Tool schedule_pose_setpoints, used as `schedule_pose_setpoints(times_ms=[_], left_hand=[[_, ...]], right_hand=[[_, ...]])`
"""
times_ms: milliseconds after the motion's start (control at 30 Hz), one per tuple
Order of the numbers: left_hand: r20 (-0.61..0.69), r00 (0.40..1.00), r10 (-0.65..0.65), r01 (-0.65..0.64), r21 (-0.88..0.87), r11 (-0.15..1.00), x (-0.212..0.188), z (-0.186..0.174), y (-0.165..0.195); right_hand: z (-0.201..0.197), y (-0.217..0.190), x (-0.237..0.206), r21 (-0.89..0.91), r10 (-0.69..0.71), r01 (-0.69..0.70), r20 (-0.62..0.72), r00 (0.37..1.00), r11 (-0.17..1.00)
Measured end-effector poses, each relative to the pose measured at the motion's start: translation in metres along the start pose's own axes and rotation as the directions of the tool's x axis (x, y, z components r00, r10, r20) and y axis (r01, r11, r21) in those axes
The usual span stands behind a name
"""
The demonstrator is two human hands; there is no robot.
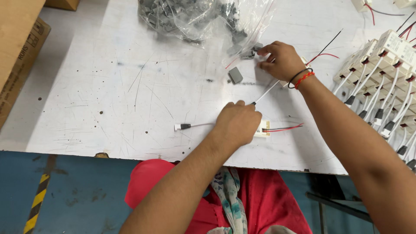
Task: The person assembles small white electronic modules by attaching gray plastic clips to the ends of their wires. They pick up modules from a pile, secure the clips, and place the finished units into a cardboard box. Another person is visible working at the same table.
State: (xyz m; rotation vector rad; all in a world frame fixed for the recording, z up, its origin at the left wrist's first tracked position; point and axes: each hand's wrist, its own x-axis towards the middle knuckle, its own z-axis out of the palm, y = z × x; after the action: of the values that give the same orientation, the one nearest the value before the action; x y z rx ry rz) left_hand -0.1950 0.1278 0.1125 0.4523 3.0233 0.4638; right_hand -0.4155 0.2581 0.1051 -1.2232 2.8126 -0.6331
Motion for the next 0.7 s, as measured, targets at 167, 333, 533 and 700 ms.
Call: schedule_pose_setpoints(times_ms=[167, 333, 533, 700], left_hand=[[0.126, 0.992, -0.012, 0.009, 0.025, 1.0, 0.003, -0.004, 0.011], [0.213, 0.976, -0.041, 0.047, -0.025, 0.999, 0.004, -0.013, 0.009], [0.191, 0.981, -0.024, 0.028, -0.017, 0.999, 0.001, -0.017, 0.01], [0.233, 0.972, -0.035, 0.049, -0.055, 0.997, -0.001, -0.022, 0.012]], right_hand=[[0.009, -0.006, 0.007, 0.072, -0.045, 0.051, -0.086, 0.995, 0.996], [0.017, -0.017, 0.015, -0.084, -0.116, 0.112, -0.045, 0.992, 0.99], [0.005, -0.017, -0.029, -0.37, -0.004, 0.016, 0.032, 0.999, 0.929], [-0.036, -0.004, -0.11, 0.055, -0.02, 0.03, -0.181, 0.983, 0.998]])
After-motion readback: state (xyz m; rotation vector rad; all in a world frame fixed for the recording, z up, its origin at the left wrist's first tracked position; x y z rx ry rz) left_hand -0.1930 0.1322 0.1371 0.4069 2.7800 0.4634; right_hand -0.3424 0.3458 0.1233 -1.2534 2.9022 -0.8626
